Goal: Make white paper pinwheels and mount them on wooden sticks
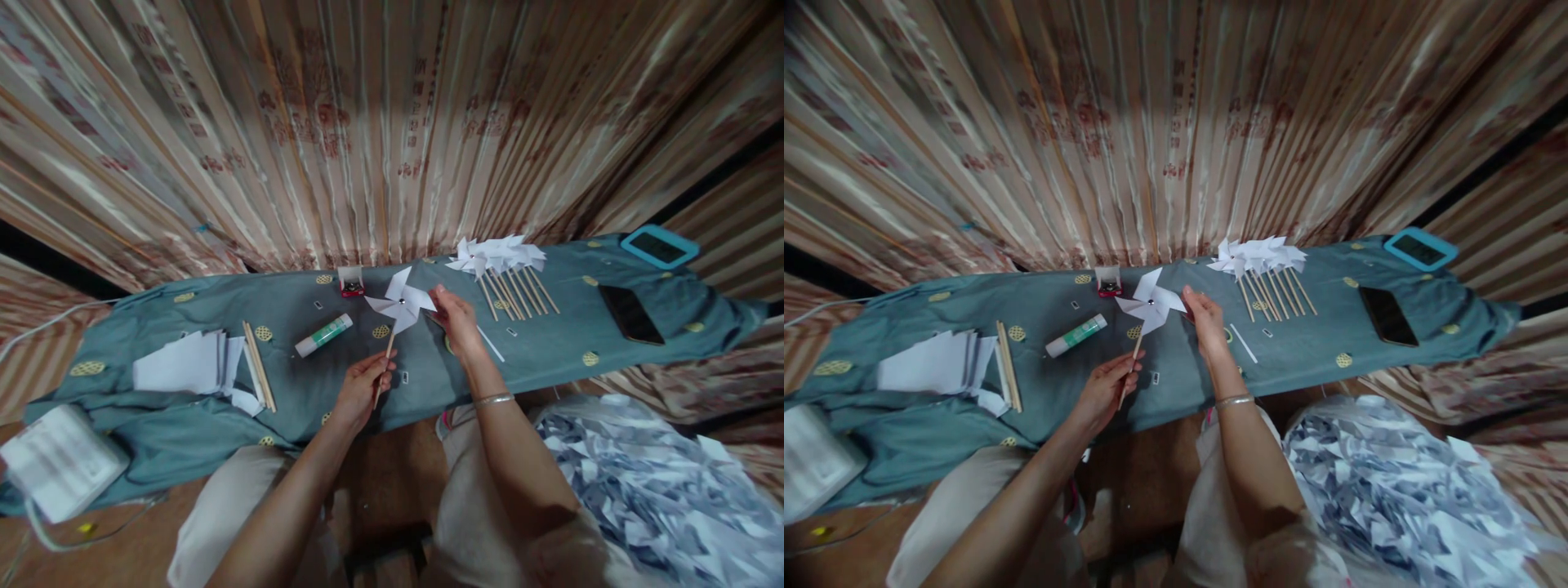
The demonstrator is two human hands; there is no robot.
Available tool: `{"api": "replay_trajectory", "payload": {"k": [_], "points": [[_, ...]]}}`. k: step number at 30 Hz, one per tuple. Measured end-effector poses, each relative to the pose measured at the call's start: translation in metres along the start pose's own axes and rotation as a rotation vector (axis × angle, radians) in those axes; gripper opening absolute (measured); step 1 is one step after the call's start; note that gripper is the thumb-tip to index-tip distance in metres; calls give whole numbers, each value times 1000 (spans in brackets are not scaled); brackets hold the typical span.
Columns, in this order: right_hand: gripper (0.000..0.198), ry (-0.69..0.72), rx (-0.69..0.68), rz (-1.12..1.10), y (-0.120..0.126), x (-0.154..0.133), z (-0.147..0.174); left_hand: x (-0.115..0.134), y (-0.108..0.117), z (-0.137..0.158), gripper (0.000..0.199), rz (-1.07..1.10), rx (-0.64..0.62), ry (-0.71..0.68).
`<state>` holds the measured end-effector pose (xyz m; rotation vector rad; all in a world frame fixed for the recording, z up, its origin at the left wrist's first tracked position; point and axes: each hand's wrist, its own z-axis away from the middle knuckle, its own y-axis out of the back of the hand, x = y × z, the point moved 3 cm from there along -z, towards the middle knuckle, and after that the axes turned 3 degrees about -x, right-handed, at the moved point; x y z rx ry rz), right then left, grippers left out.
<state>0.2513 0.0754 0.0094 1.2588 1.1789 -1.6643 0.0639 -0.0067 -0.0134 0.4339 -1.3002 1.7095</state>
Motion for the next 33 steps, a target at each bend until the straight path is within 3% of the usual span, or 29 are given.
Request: {"api": "replay_trajectory", "payload": {"k": [6, 12, 22, 33], "points": [[39, -133, -44, -81, -6, 3, 4, -4, -2, 1, 35, -27, -34, 13], [33, -127, -20, -102, -7, 1, 8, -3, -2, 1, 40, -22, -18, 13], [30, -130, -99, -121, -15, 5, 13, -3, 1, -1, 33, 5, 15, -5], [38, -170, -147, -118, -20, 5, 20, -1, 1, -2, 29, -2, 44, -20]]}}
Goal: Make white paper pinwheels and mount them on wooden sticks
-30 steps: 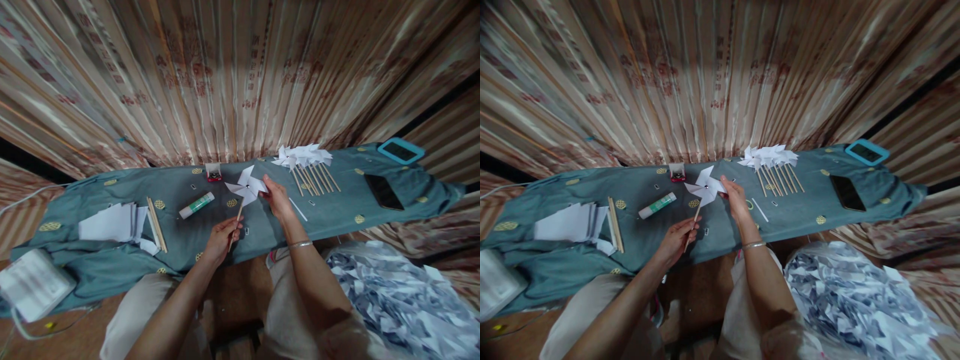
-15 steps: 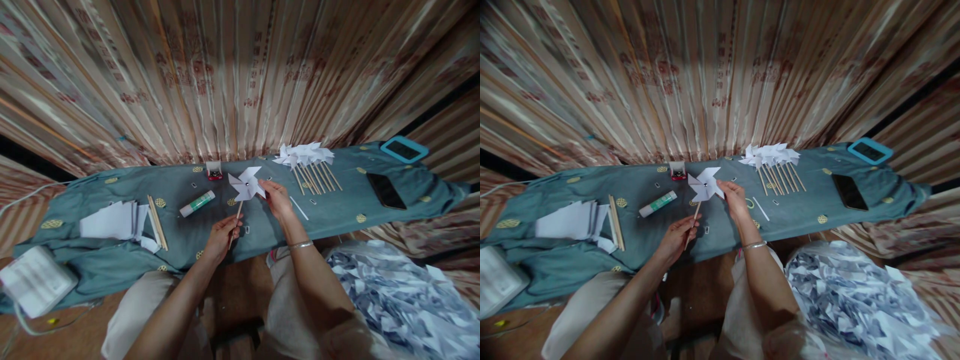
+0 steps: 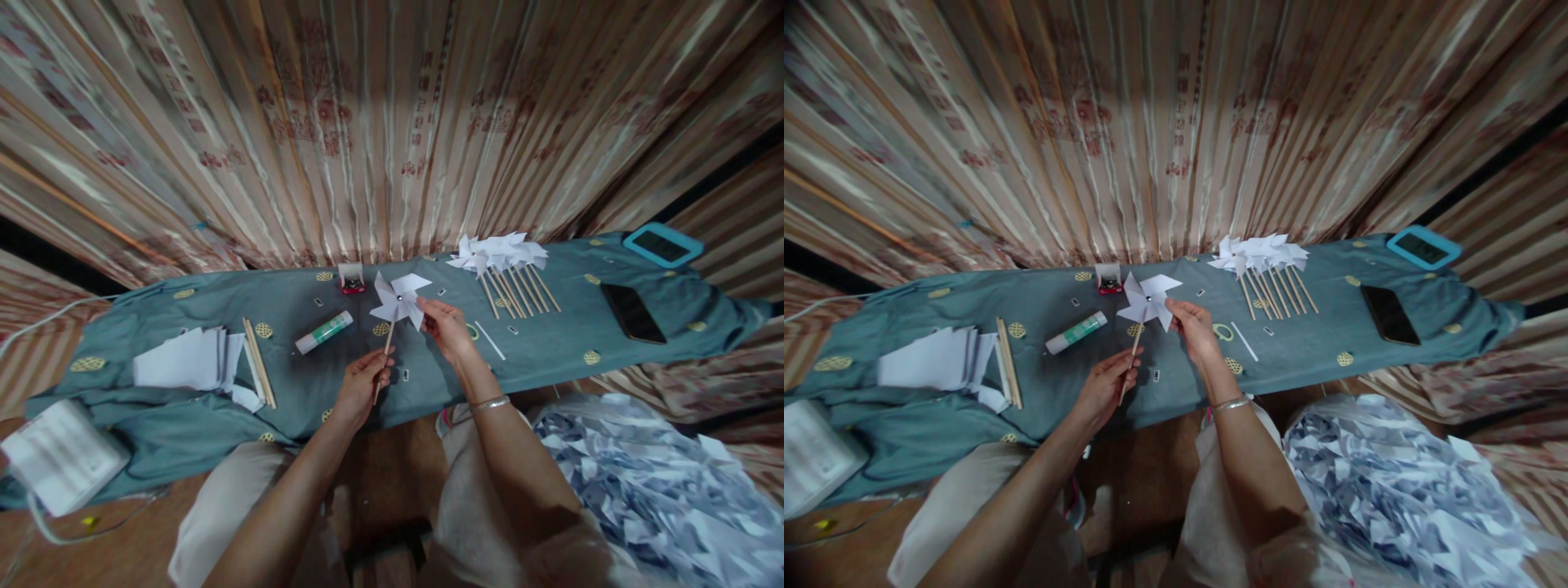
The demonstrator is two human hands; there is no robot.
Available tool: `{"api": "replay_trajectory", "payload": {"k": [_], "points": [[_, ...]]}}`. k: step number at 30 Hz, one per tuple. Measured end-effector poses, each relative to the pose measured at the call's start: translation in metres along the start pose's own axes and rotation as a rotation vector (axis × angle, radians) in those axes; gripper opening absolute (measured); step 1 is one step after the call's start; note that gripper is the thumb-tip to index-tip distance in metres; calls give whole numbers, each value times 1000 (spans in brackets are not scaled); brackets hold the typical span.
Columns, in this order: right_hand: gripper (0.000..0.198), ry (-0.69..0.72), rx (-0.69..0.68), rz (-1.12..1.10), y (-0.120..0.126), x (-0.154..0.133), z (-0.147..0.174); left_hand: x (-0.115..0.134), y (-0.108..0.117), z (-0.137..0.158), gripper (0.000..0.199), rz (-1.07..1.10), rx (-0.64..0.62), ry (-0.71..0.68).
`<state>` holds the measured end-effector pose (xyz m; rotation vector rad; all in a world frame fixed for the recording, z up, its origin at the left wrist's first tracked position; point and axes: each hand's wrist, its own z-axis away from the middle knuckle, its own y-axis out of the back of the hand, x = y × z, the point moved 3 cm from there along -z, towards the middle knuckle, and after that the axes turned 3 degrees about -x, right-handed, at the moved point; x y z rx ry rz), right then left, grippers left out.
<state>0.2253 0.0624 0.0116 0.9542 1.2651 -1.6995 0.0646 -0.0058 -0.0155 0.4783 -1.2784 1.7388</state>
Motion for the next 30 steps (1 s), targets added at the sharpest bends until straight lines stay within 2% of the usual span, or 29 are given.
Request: {"api": "replay_trajectory", "payload": {"k": [8, 20, 30], "points": [[37, -23, -1, -7, -1, 8, -1, 1, 2, -1, 24, -18, 10, -8], [32, -118, -73, -68, -8, 10, 5, -1, 3, -3, 34, 21, 9, -18], [28, -196, -99, -151, -9, 14, 5, -1, 3, -3, 28, 13, 9, -14]]}}
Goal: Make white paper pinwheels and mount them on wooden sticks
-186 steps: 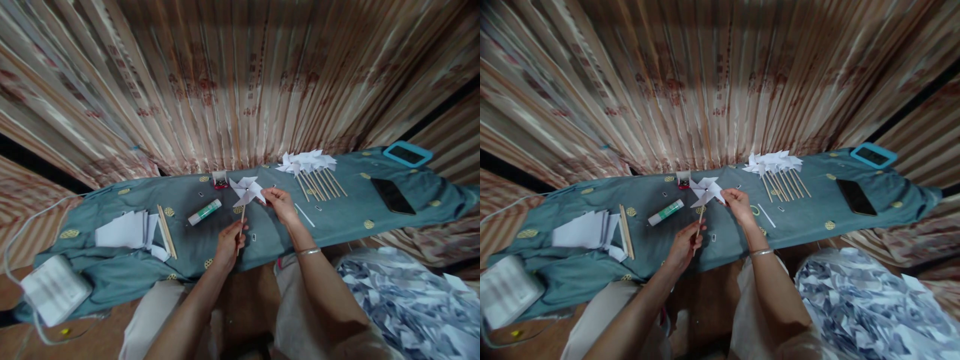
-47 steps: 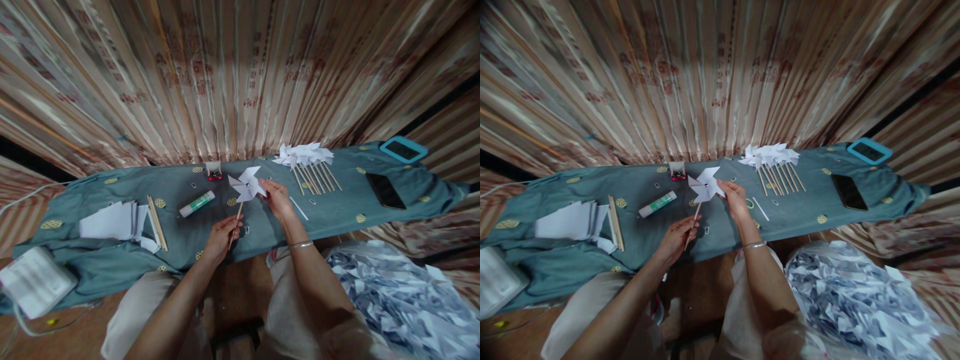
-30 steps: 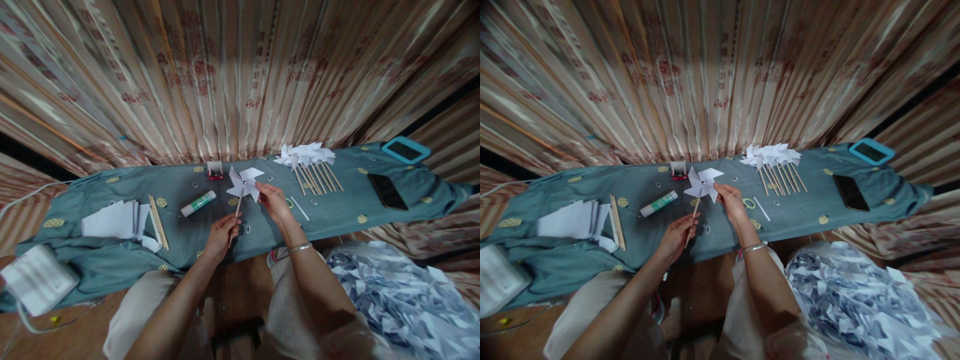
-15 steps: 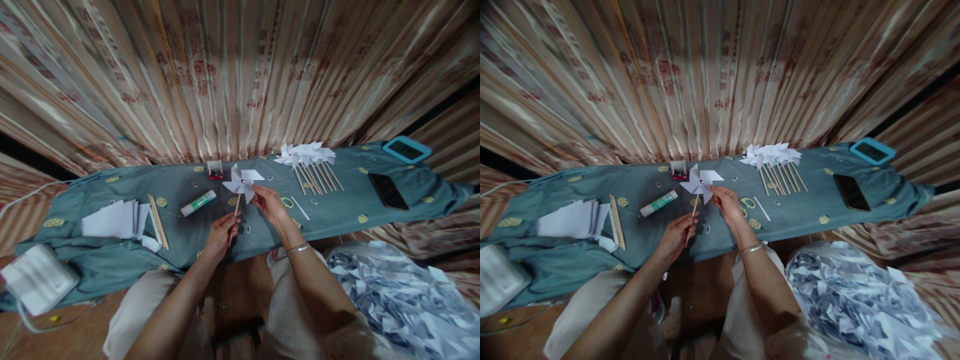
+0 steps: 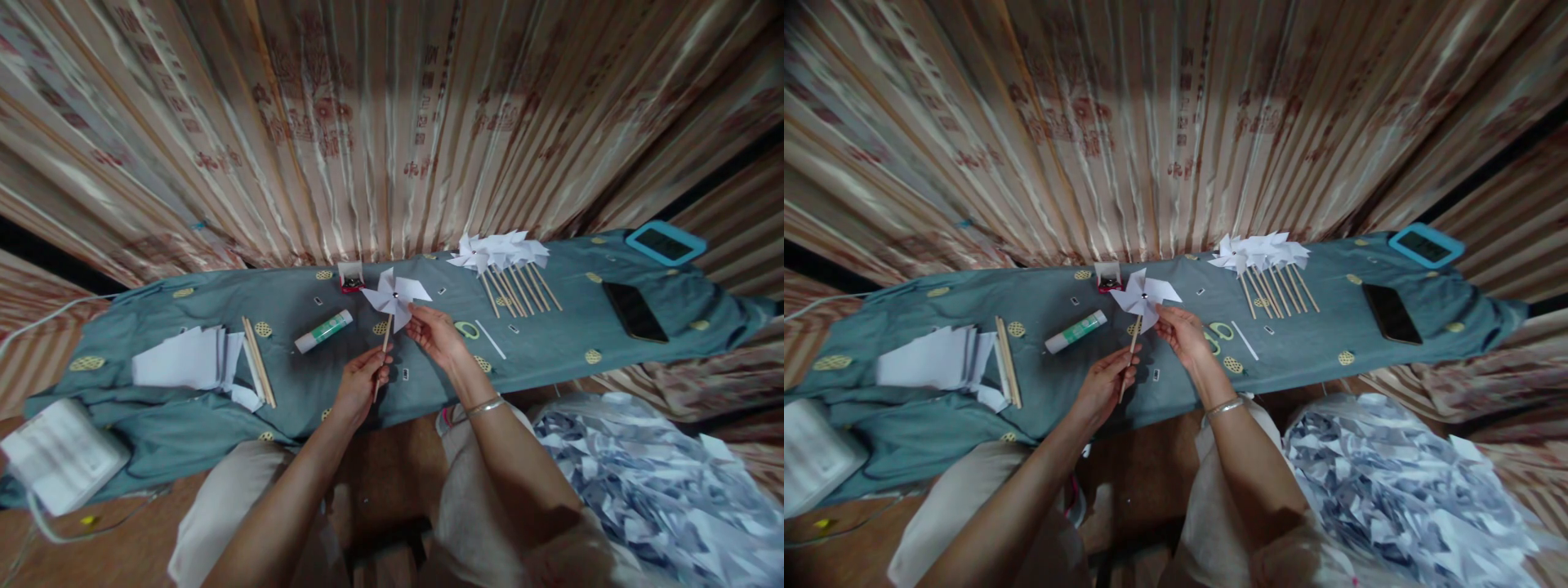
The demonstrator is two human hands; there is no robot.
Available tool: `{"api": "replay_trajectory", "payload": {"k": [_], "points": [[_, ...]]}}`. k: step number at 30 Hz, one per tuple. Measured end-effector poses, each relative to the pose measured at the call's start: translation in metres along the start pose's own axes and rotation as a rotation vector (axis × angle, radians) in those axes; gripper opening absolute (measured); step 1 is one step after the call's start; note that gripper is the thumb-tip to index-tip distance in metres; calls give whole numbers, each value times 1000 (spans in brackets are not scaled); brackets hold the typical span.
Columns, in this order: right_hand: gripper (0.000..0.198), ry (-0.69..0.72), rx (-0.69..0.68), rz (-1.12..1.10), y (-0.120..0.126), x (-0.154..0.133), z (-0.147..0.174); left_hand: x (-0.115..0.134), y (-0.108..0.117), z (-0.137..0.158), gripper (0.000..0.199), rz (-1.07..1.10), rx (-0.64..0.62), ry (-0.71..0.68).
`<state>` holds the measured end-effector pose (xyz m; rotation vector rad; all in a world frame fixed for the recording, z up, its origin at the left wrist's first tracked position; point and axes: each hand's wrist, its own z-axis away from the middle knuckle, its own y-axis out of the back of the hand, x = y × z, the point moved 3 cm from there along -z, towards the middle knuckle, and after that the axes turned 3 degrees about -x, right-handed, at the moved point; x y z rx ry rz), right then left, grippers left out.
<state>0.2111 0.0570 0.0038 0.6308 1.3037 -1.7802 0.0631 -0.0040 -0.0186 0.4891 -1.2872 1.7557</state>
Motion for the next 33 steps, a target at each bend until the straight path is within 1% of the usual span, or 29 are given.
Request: {"api": "replay_trajectory", "payload": {"k": [5, 9, 12, 18, 21, 27, 30, 33], "points": [[29, -37, -13, -47, -1, 3, 0, -1, 1, -1, 32, 1, -3, 4], [27, -49, -27, -43, -1, 4, -1, -1, 1, -1, 33, 5, -8, -2], [29, -45, -28, -33, -2, 5, -2, -1, 1, -1, 34, 8, -9, 2], [32, -50, -18, -9, -5, 7, -2, -1, 1, 0, 28, -6, -1, 9], [32, -26, 7, 35, -6, 8, -1, -1, 0, 1, 27, -4, -4, 14], [38, 24, 16, 139, -7, 6, 2, 2, 0, 0, 30, 15, 20, 9], [40, 50, 37, 165, -2, 1, 1, 2, 0, 0, 28, 19, 14, 11], [39, 111, 91, 148, 5, -7, -3, 2, -1, 1, 26, 12, -8, 22]]}}
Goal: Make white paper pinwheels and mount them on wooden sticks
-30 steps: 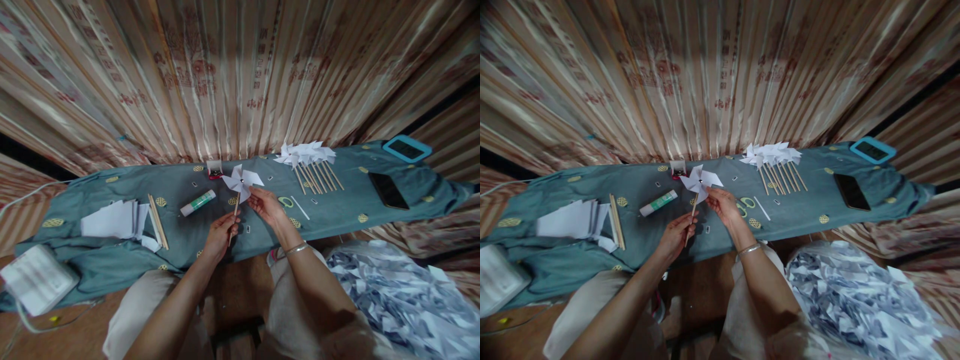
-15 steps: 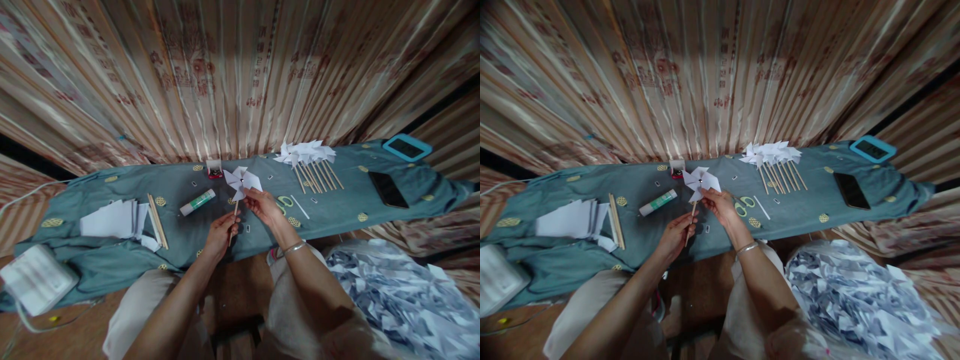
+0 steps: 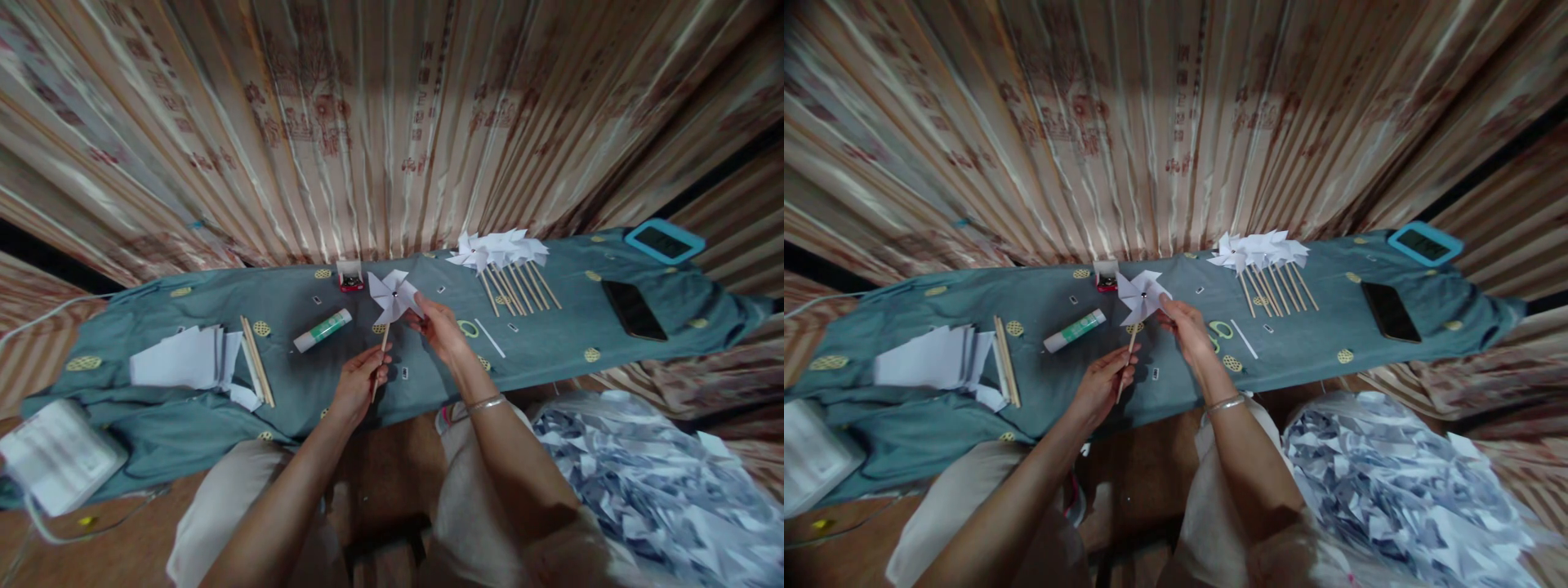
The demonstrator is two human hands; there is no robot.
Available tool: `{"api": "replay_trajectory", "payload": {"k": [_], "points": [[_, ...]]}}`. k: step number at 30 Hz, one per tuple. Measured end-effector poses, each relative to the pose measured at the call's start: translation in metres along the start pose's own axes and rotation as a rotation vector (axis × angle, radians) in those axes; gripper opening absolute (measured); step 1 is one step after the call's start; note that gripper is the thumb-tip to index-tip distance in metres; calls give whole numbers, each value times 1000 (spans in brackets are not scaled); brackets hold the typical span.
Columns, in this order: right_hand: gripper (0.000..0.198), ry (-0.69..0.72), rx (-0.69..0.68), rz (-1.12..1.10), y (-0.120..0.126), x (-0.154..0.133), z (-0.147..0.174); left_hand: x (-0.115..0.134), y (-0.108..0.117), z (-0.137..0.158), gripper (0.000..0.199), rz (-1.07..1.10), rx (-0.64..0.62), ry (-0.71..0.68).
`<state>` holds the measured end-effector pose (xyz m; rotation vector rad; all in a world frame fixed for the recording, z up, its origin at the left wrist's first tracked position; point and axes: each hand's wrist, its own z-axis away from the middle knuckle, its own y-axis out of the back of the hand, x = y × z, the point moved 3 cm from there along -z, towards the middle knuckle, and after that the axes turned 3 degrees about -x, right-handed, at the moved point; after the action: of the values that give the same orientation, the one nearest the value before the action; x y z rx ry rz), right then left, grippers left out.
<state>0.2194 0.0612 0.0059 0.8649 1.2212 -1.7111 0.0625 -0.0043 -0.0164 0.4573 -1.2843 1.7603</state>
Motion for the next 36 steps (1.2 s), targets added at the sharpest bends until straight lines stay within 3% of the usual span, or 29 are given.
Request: {"api": "replay_trajectory", "payload": {"k": [9, 26, 36], "points": [[32, 81, 53, -94, 10, -8, -9, -3, -2, 2, 30, -14, -21, 12], [38, 32, -8, -79, 1, -6, 0, -2, 0, 0, 26, -21, -12, 0], [33, -7, -25, -75, -4, -4, 4, 0, -2, 1, 38, 11, -3, -22]]}}
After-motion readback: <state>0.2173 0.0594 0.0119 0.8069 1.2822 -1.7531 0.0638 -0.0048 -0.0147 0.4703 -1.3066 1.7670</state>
